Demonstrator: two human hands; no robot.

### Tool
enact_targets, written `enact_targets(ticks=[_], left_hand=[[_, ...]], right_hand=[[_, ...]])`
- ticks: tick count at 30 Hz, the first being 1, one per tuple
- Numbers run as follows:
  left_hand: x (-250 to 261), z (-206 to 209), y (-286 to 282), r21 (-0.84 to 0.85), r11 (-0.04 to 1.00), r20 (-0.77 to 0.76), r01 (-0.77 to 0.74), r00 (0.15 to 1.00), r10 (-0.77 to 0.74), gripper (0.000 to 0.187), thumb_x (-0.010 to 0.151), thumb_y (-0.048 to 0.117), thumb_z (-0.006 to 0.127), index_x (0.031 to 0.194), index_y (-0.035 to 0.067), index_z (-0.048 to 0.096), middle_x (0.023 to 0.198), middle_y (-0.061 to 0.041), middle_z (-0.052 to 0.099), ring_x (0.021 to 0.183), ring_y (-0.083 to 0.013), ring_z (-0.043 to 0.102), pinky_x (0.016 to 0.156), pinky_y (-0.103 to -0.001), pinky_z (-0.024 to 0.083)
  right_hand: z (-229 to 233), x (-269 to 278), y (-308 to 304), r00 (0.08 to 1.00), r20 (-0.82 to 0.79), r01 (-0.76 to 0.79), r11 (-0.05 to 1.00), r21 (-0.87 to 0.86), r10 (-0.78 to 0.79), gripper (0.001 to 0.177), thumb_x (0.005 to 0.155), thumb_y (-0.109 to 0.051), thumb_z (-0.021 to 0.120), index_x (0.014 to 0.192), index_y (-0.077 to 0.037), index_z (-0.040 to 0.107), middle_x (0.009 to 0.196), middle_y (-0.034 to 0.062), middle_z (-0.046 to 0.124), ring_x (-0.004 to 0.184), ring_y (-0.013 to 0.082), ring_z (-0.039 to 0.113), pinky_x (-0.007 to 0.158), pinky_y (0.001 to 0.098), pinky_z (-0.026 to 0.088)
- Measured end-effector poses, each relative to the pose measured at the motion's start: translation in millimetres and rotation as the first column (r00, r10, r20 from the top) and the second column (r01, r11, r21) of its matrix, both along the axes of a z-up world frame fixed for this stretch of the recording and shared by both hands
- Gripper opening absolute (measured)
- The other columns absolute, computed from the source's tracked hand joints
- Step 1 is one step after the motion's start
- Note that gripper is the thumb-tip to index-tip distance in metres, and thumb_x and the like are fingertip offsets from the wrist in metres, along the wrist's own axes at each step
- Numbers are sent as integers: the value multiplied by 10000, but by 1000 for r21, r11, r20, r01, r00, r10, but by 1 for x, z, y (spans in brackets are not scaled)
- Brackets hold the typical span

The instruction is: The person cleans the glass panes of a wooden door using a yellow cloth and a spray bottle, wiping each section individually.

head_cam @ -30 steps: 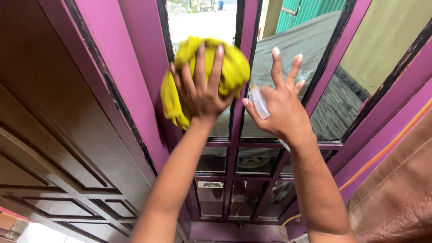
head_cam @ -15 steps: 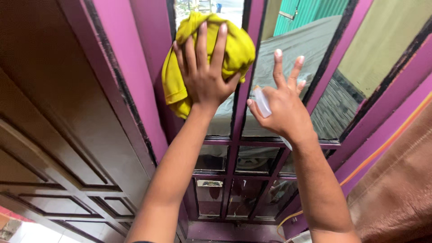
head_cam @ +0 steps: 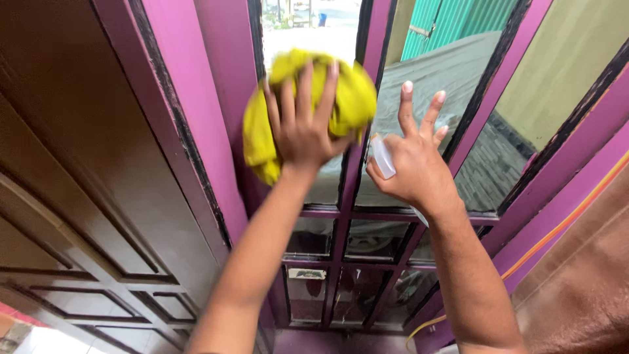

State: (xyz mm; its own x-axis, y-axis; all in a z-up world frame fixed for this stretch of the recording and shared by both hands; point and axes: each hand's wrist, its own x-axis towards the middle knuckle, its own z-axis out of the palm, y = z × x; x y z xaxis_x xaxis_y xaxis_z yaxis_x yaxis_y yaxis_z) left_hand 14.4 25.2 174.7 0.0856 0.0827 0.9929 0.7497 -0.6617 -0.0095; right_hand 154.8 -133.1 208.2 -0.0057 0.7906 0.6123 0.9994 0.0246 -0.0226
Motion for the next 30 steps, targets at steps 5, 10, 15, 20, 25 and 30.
enact_targets(ticks=[5,10,15,20,25,30], left_hand=[[2,29,-1,76,997,50,-5,999,2,869,954,873,376,1552,252,487,1575,-117,484,1404,-383,499,1256,-656,217],[10,-37,-18,-29,999,40,-27,999,28,867,942,863,422,1550,250,499,1570,-127,473,1361,-390,495,1238,-668,213],[7,-68,-21,-68,996,-41,-50,998,47,844,959,841,416,1551,246,511,1558,-147,478,1334,-419,486,1224,-683,179],[9,-5,-2,4,997,31,-82,996,82,868,967,863,307,1561,259,500,1581,-130,460,1398,-402,469,1249,-666,177],[15,27,5,42,996,87,-77,993,73,835,950,851,293,1542,298,497,1579,-85,480,1421,-361,483,1261,-648,203],[16,-16,-15,-27,999,73,-23,997,24,834,953,843,350,1557,289,503,1580,-79,499,1389,-371,499,1250,-649,235]], right_hand=[[-4,8,0,999,36,-37,996,84,34,388,764,-310,779,1053,-51,787,1699,221,8,1424,685,-110,974,886,239],[-2,13,0,1000,11,-15,999,28,15,378,781,-318,769,979,4,760,1697,223,-7,1412,692,-124,966,882,236],[-7,19,-3,997,-32,-70,997,33,71,352,831,-303,733,950,28,748,1718,202,-10,1422,698,-139,982,878,237],[-8,20,5,999,5,-44,998,54,43,307,798,-272,741,929,4,762,1713,192,-23,1410,683,-165,976,899,206],[-8,16,3,998,-13,-56,996,67,57,336,781,-282,756,977,-9,764,1711,187,-25,1433,661,-163,976,904,197],[-5,16,4,998,-1,-64,995,80,64,377,774,-291,762,1031,-16,771,1701,205,-24,1413,674,-156,944,913,194]])
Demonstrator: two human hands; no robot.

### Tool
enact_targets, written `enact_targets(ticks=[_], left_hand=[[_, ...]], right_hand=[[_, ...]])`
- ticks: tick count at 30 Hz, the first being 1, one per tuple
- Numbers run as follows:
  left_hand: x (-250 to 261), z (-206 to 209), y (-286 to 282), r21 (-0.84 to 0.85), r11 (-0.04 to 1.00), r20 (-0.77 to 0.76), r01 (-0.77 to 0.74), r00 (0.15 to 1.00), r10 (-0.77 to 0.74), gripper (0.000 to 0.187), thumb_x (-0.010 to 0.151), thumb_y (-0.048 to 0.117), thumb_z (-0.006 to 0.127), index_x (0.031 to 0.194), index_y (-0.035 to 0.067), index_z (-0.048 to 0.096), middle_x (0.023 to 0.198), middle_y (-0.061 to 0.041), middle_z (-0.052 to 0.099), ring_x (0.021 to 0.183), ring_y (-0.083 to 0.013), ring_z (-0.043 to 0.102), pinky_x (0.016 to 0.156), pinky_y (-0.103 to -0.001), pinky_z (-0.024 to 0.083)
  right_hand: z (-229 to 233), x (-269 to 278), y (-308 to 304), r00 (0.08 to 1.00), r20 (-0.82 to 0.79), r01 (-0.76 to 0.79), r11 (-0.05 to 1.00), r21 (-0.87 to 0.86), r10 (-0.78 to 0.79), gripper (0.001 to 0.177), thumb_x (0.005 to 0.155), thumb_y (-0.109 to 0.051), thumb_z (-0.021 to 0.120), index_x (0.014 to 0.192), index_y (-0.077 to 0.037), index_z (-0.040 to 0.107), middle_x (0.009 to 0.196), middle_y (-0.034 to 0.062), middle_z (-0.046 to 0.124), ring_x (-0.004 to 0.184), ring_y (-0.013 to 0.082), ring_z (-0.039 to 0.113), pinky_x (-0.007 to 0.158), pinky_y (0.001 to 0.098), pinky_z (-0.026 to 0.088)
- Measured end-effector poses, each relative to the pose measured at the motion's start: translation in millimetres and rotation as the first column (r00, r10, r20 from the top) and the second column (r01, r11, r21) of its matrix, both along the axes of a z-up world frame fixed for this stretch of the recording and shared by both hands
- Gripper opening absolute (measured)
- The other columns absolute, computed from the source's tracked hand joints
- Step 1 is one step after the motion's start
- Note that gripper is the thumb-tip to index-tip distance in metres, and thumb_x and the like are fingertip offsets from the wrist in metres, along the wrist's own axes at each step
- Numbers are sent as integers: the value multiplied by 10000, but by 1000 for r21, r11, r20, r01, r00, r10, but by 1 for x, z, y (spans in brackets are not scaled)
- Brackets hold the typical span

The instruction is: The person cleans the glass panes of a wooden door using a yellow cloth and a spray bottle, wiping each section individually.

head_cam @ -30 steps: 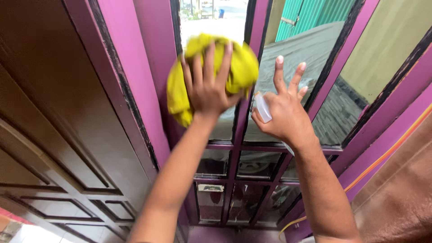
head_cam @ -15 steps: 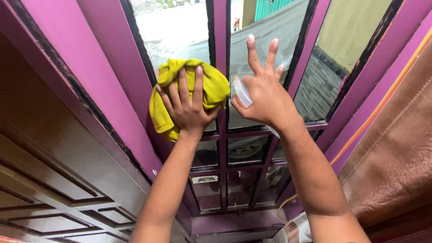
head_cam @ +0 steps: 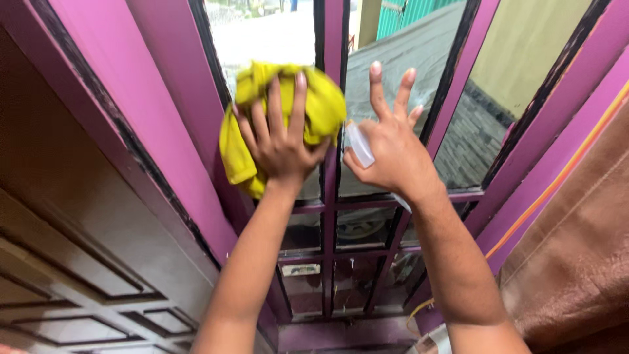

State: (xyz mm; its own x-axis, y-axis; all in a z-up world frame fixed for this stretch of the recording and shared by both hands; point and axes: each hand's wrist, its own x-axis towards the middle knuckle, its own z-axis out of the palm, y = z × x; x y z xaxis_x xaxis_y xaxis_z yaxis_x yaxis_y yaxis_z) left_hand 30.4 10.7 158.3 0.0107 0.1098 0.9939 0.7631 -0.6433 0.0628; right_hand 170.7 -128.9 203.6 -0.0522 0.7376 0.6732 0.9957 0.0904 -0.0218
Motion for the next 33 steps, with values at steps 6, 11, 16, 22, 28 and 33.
enact_targets(ticks=[6,11,16,22,28,33], left_hand=[[-15,58,14,85,996,-115,-2,993,12,779,980,841,479,1553,315,518,1558,-92,497,1378,-416,479,1210,-666,222],[-7,46,6,19,1000,-61,-1,998,2,796,932,770,589,1568,300,502,1600,-71,472,1416,-397,469,1231,-692,230],[-16,-11,-13,-17,998,-114,-55,992,53,796,879,777,536,1535,326,540,1537,-75,512,1322,-395,509,1173,-675,301],[-16,56,10,57,998,-77,4,997,0,817,917,815,582,1552,305,504,1563,-82,478,1358,-388,483,1212,-700,267],[0,0,-6,-66,997,6,33,999,-32,806,921,798,546,1555,302,526,1583,-81,494,1386,-394,499,1227,-682,241],[-3,-16,-6,-20,999,-21,44,999,-45,772,918,800,479,1498,298,560,1514,-102,513,1329,-395,501,1163,-708,251]], right_hand=[[-1,-5,-1,999,-27,-36,999,-4,36,376,755,-280,785,1026,-20,772,1694,208,-17,1411,685,-154,948,908,198],[-4,-2,0,999,-44,-27,1000,8,27,346,760,-274,785,993,-19,767,1703,209,-2,1419,682,-154,958,908,190],[1,-7,2,999,-44,14,1000,-6,-15,329,730,-289,798,915,-19,763,1705,174,-14,1430,663,-164,979,908,163],[-4,-7,3,999,-42,13,1000,10,-12,355,728,-296,799,964,-32,772,1701,185,-33,1416,673,-169,966,917,149],[-5,-4,1,999,-30,16,1000,2,-16,351,735,-305,793,917,-8,753,1715,187,-18,1441,656,-162,997,904,159],[-7,-5,2,1000,-22,12,1000,-28,-13,378,725,-327,799,904,3,751,1698,213,-8,1424,656,-163,975,911,159]])
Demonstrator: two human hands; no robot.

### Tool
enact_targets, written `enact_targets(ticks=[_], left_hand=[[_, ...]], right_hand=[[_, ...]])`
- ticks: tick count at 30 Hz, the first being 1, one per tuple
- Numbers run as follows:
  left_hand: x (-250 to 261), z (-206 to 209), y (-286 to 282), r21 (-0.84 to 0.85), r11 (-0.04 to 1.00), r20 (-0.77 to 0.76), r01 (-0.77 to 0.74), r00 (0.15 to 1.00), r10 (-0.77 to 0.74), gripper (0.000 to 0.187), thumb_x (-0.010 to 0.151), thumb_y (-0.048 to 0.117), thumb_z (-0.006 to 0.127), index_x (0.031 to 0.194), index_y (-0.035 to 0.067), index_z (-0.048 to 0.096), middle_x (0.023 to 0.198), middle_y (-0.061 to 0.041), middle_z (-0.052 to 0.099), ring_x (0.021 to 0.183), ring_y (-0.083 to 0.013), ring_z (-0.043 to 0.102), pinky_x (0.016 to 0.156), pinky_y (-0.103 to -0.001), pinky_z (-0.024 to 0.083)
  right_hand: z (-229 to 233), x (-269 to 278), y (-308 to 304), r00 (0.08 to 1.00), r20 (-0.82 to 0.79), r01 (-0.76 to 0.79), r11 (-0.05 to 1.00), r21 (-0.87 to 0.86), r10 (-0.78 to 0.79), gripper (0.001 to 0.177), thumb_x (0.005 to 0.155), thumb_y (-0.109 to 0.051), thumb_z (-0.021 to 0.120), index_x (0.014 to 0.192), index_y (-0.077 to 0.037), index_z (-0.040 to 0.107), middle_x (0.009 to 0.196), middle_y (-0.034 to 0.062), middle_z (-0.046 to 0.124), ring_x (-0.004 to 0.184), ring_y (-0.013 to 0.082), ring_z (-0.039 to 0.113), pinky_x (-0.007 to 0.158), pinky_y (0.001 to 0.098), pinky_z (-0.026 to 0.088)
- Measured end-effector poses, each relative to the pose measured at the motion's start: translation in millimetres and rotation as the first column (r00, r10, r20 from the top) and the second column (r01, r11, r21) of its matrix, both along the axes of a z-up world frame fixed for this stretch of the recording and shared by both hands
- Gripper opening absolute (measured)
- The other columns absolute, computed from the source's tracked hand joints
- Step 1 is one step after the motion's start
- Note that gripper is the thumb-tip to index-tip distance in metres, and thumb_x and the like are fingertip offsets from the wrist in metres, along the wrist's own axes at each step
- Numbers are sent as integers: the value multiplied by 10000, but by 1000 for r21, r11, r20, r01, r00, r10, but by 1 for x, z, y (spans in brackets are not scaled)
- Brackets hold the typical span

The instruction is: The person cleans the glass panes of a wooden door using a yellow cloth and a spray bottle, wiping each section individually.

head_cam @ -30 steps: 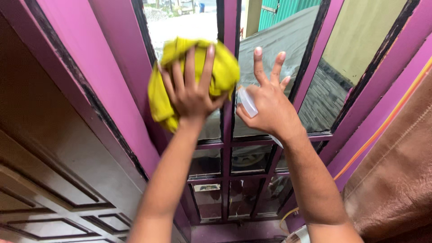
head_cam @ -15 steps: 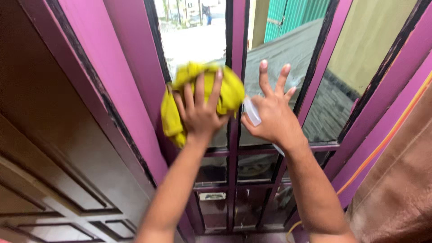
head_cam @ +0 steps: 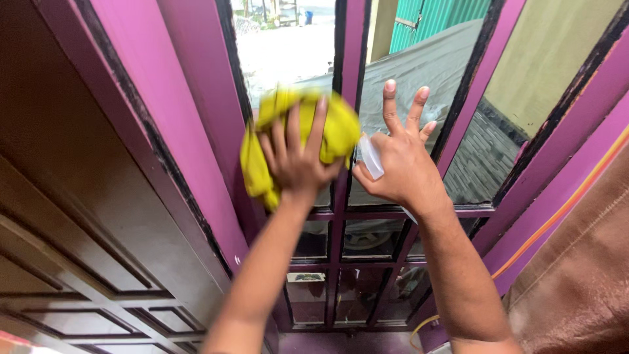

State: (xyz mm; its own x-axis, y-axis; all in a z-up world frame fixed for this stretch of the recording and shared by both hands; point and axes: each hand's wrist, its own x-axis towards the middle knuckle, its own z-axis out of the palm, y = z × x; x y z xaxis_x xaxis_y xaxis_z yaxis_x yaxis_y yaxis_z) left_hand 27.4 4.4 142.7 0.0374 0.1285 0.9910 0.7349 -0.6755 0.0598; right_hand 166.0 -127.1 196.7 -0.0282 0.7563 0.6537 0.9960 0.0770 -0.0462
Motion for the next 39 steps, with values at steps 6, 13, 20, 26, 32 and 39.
enact_targets(ticks=[6,13,20,26,32,39], left_hand=[[-4,120,28,47,997,-85,-55,995,59,707,963,800,466,1452,308,604,1517,-118,518,1450,-410,431,1220,-653,264],[-1,-18,4,12,1000,9,24,1000,-24,750,888,721,480,1528,333,532,1448,-99,583,1275,-390,550,1144,-681,329],[-28,-143,-35,-312,939,-104,144,977,-185,833,724,513,790,1480,271,537,1378,-126,548,1257,-398,503,1140,-687,277],[-29,-203,-45,-249,955,-114,160,975,-193,685,787,345,779,1437,253,585,1324,-76,608,1203,-324,540,1153,-592,336],[-37,-252,-33,-358,930,-255,84,949,-185,692,840,91,690,1501,288,634,1368,-48,616,1179,-285,511,1085,-484,420],[-45,-171,-26,-278,946,-110,165,973,-202,766,751,175,796,1477,222,555,1447,-135,561,1329,-376,467,1162,-586,353]], right_hand=[[-2,-1,-1,1000,-10,4,999,33,-4,372,724,-292,781,985,-28,777,1715,197,25,1438,665,-158,983,904,175],[1,4,0,998,-26,-65,997,28,66,388,714,-270,789,1014,-25,763,1713,199,32,1438,675,-150,976,901,185],[-4,6,2,999,-6,-50,998,26,50,323,720,-243,771,942,-9,755,1734,188,38,1453,659,-160,994,890,219],[-12,11,2,993,-25,-113,992,58,114,373,725,-210,743,1047,-24,772,1752,149,75,1481,619,-159,1030,886,177],[-17,17,-8,969,-26,-241,963,121,246,287,831,-185,677,1057,-14,720,1743,242,199,1537,628,-41,1225,779,121],[-68,-27,-50,889,-146,-356,857,371,433,239,747,-126,606,887,68,619,1462,410,431,1480,465,318,1246,512,182]])
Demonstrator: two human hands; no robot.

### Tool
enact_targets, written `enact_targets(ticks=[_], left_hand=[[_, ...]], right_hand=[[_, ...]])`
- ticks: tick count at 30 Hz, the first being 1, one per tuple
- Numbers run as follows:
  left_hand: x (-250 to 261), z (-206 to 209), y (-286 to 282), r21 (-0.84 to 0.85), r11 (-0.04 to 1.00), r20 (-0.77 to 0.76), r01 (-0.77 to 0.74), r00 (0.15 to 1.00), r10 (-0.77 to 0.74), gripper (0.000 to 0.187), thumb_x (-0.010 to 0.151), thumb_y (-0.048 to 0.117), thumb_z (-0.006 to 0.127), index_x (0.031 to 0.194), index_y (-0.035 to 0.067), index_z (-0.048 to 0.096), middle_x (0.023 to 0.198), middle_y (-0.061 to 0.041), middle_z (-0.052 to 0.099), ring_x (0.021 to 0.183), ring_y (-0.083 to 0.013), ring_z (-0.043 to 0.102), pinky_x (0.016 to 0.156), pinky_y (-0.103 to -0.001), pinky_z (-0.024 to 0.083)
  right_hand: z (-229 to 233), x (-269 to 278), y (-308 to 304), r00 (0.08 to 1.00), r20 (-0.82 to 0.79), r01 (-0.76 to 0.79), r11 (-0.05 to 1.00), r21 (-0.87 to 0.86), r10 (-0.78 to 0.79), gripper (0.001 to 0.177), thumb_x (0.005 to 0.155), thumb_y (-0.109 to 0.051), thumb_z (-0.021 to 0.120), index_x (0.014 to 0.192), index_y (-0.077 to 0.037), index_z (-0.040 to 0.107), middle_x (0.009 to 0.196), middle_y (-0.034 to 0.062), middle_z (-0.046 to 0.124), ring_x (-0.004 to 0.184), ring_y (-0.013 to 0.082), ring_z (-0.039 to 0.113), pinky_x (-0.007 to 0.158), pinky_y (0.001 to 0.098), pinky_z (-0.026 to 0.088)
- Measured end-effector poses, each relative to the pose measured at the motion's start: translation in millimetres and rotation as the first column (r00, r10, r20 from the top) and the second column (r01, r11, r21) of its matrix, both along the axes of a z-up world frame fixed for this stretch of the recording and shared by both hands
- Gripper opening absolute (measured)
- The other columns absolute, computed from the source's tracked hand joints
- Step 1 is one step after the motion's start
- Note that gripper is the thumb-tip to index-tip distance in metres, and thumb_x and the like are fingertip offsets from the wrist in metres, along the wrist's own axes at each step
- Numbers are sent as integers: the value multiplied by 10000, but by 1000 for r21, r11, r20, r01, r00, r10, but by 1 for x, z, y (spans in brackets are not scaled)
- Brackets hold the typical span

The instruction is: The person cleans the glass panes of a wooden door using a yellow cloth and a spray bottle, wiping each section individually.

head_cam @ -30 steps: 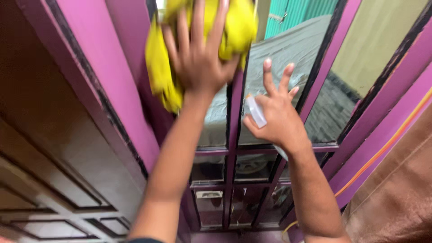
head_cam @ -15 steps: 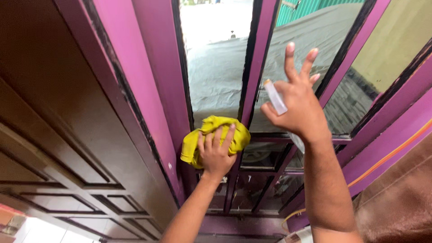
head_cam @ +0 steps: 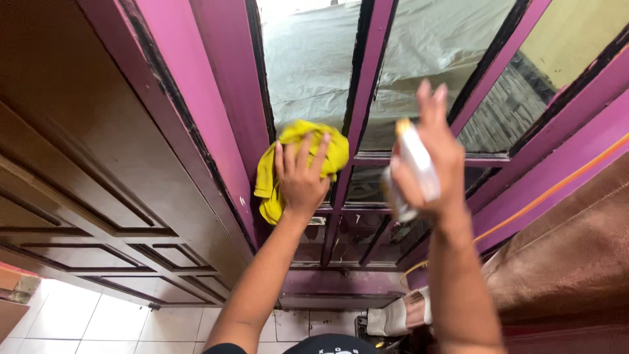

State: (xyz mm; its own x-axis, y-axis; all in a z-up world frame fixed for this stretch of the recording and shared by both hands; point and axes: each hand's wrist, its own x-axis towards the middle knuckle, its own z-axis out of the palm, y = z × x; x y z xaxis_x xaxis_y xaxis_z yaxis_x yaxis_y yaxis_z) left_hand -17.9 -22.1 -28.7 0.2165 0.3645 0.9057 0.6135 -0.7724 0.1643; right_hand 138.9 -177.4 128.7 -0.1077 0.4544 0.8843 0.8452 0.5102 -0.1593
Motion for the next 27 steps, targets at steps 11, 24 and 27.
enact_targets(ticks=[11,24,27], left_hand=[[-26,-55,-30,-250,968,66,37,998,-21,754,814,-14,747,1518,176,555,1522,-169,520,1337,-399,533,1177,-483,415],[-95,-155,-114,-479,856,396,197,918,10,636,875,-69,547,1504,-6,483,1592,-271,407,1481,-460,403,1236,-504,317],[-99,-163,-115,-471,869,359,150,933,34,648,860,-79,544,1502,-13,480,1592,-279,398,1488,-462,386,1243,-514,297]], right_hand=[[-158,-60,-7,567,-824,-379,894,-239,20,189,921,-63,619,1058,57,667,955,81,726,904,139,695,871,275,549],[-219,-101,30,812,-578,-100,956,-276,-82,131,958,-97,685,882,-4,633,662,37,572,592,69,523,558,261,434],[-225,-102,34,806,-582,-90,951,-295,-104,158,954,-103,683,844,-4,628,625,42,549,568,74,507,537,266,417]])
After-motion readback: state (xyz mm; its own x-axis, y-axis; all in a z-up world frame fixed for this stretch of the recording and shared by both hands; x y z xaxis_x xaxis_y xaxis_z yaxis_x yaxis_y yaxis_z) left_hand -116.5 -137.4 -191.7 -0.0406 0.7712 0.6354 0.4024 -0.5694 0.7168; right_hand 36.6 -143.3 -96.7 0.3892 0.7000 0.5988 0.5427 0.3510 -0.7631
